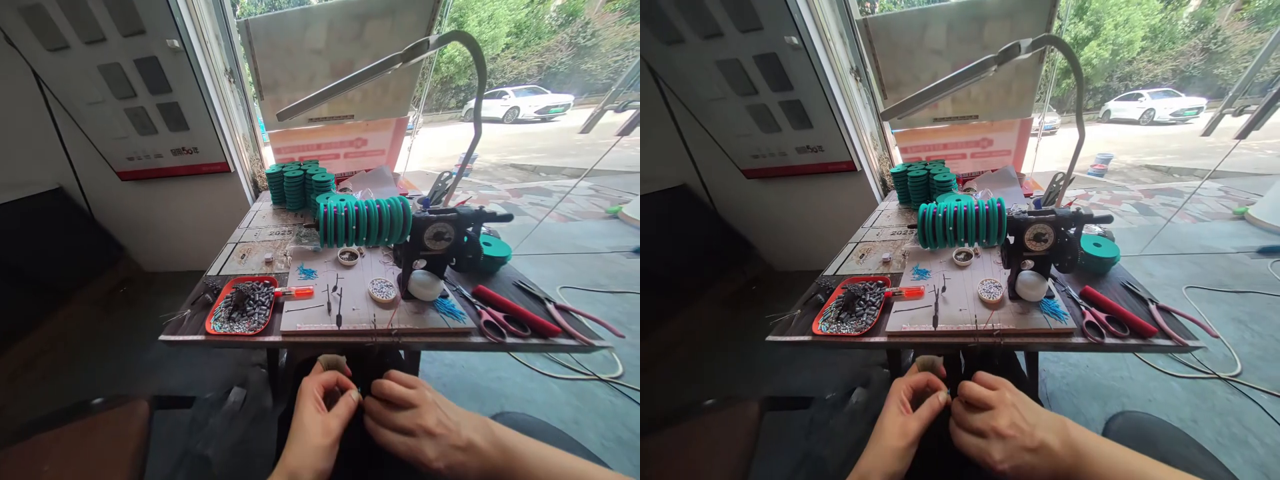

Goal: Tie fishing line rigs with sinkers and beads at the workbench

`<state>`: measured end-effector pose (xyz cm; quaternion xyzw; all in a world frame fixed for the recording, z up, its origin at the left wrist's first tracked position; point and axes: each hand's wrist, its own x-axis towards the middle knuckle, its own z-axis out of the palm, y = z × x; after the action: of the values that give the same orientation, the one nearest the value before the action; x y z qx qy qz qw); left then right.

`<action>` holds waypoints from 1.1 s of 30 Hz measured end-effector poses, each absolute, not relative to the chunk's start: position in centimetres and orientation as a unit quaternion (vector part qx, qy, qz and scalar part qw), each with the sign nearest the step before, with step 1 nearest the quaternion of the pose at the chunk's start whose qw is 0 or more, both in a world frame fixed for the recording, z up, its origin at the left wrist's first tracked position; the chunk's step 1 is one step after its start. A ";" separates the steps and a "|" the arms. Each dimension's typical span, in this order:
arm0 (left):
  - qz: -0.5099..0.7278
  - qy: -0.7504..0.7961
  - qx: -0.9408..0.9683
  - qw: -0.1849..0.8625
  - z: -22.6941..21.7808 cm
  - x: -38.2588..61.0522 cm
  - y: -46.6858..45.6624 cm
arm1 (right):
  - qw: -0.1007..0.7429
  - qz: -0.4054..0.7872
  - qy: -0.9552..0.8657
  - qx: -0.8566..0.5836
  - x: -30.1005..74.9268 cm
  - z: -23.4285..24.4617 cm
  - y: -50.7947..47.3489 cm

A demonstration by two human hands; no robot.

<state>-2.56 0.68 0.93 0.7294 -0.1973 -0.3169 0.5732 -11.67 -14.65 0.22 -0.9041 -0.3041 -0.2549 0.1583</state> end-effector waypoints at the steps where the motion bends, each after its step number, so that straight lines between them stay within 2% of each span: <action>1: -0.252 -0.274 0.763 0.528 0.5 -2.8 0.8 | 0.187 -0.257 -0.294 -0.901 -11.8 0.5 -14.2; 3: -0.112 -0.376 0.796 0.460 -0.5 -3.3 0.9 | 0.265 -0.275 -0.278 -0.881 -11.8 1.3 -13.4; 6: 0.155 -0.423 0.787 0.423 -2.1 -3.9 1.1 | 0.410 -0.251 -0.228 -0.847 -10.5 3.7 -12.8; 8: 0.295 -0.456 0.749 0.379 -2.7 -3.9 1.2 | 0.515 -0.181 -0.118 -0.829 -8.8 5.5 -13.0; 10: 0.379 -0.488 0.715 0.328 -2.7 -3.5 1.0 | 0.625 -0.053 -0.028 -0.778 -6.5 7.0 -13.4; 12: 0.416 -0.499 0.693 0.313 -2.3 -3.0 0.8 | 0.660 0.044 0.005 -0.750 -4.3 7.8 -13.5; 15: 0.413 -0.495 0.682 0.344 -1.4 -2.7 0.4 | 0.639 0.085 -0.008 -0.765 -2.2 8.0 -13.2; 17: 0.341 -0.462 0.706 0.414 -0.9 -2.9 0.3 | 0.607 0.062 -0.014 -0.792 -2.4 7.7 -13.1; 18: 0.257 -0.426 0.729 0.470 -0.6 -2.9 0.3 | 0.590 0.038 -0.008 -0.807 -3.1 7.5 -13.1; 21: -0.154 -0.219 0.724 0.636 0.5 -2.8 0.3 | 0.477 -0.106 -0.054 -0.871 -6.3 6.1 -13.9; 23: -0.356 -0.078 0.631 0.685 1.2 -2.6 0.3 | 0.252 -0.272 -0.215 -0.904 -8.6 4.7 -14.6; 24: -0.410 -0.031 0.590 0.694 1.5 -2.5 0.3 | 0.185 -0.297 -0.252 -0.902 -9.5 3.9 -14.9; 26: -0.460 0.029 0.541 0.703 1.9 -2.4 0.3 | 0.096 -0.312 -0.300 -0.896 -10.5 2.2 -15.1; 28: -0.476 0.058 0.531 0.699 2.1 -2.5 0.3 | 0.058 -0.339 -0.317 -0.884 -10.7 0.9 -14.9; 33: -0.490 0.078 0.538 0.681 1.8 -2.7 0.2 | 0.064 -0.382 -0.316 -0.866 -10.0 -0.7 -14.8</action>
<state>-2.71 0.20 1.75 0.5385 0.0785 -0.4903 0.6808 -10.04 -14.77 -0.65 -0.8661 -0.3161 -0.3819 0.0642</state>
